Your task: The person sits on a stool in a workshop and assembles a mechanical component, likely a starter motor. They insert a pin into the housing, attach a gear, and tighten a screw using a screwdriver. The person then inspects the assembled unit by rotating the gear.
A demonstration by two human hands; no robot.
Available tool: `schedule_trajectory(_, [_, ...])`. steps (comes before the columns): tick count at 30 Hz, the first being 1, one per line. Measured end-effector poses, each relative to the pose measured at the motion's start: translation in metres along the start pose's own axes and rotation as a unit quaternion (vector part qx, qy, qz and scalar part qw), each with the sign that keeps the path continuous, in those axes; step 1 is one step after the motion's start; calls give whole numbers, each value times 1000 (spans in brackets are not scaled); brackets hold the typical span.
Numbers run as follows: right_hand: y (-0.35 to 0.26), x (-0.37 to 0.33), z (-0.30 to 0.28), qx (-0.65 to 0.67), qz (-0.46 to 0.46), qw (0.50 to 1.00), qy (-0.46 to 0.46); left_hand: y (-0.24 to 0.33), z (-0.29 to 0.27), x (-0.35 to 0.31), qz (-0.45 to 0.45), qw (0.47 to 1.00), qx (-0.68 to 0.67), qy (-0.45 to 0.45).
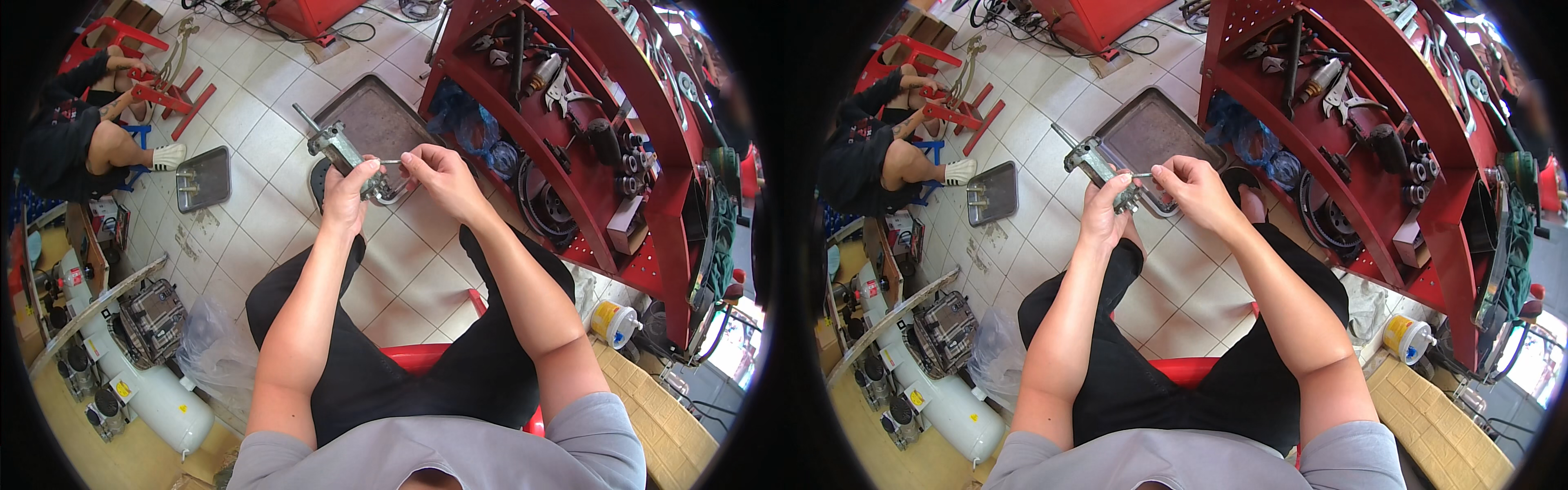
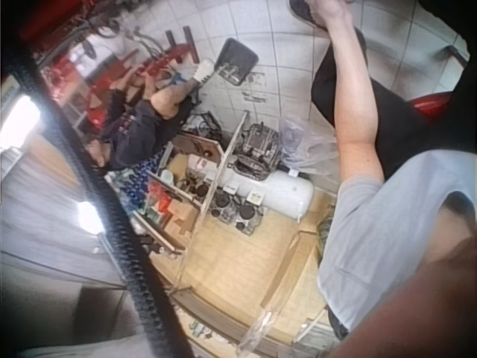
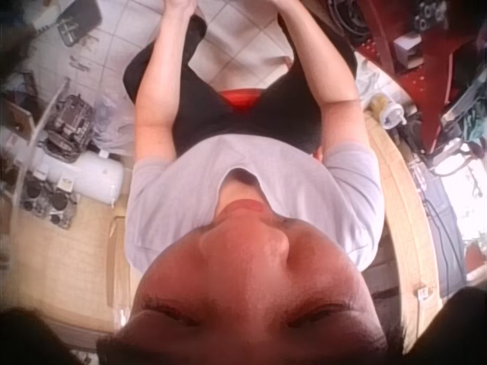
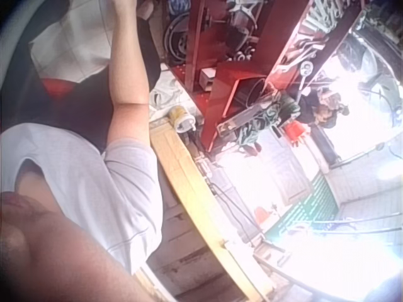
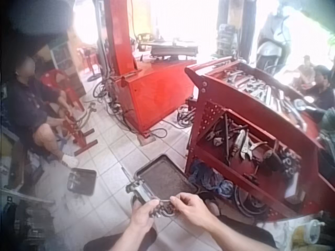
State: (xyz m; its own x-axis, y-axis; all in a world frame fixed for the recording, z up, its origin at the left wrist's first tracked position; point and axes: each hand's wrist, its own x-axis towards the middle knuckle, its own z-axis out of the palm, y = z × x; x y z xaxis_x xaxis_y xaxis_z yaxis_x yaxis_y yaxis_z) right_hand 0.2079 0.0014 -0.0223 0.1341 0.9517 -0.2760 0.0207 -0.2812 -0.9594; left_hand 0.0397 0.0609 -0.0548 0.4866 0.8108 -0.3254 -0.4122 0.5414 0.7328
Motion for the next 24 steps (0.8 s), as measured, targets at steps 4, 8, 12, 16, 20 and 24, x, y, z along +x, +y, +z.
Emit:
schedule_trajectory(4, [-4, -1, 1, 49, -23, 999, -1, 0, 0, 0, 4, 1000, -1, 0])
schedule_trajectory(8, [-6, -2, 2, 80, -29, 996, -2, -1, 0, 0, 5, 1000, -2, 8])
schedule_trajectory(12, [0, -1, 1, 105, -43, 993, -19, -1, 0, 0, 5, 1000, -2, 6])
schedule_trajectory(16, [-2, -1, 2, 140, -46, 989, -26, -1, -1, 0, 7, 1000, -2, 4])
schedule_trajectory(20, [-7, -2, 2, 127, -38, 991, -8, -2, -4, 2, 7, 1000, 2, 1])
schedule_trajectory(24, [-3, -1, 3, 148, -60, 987, 5, -2, -4, 2, 5, 1000, -2, 9])
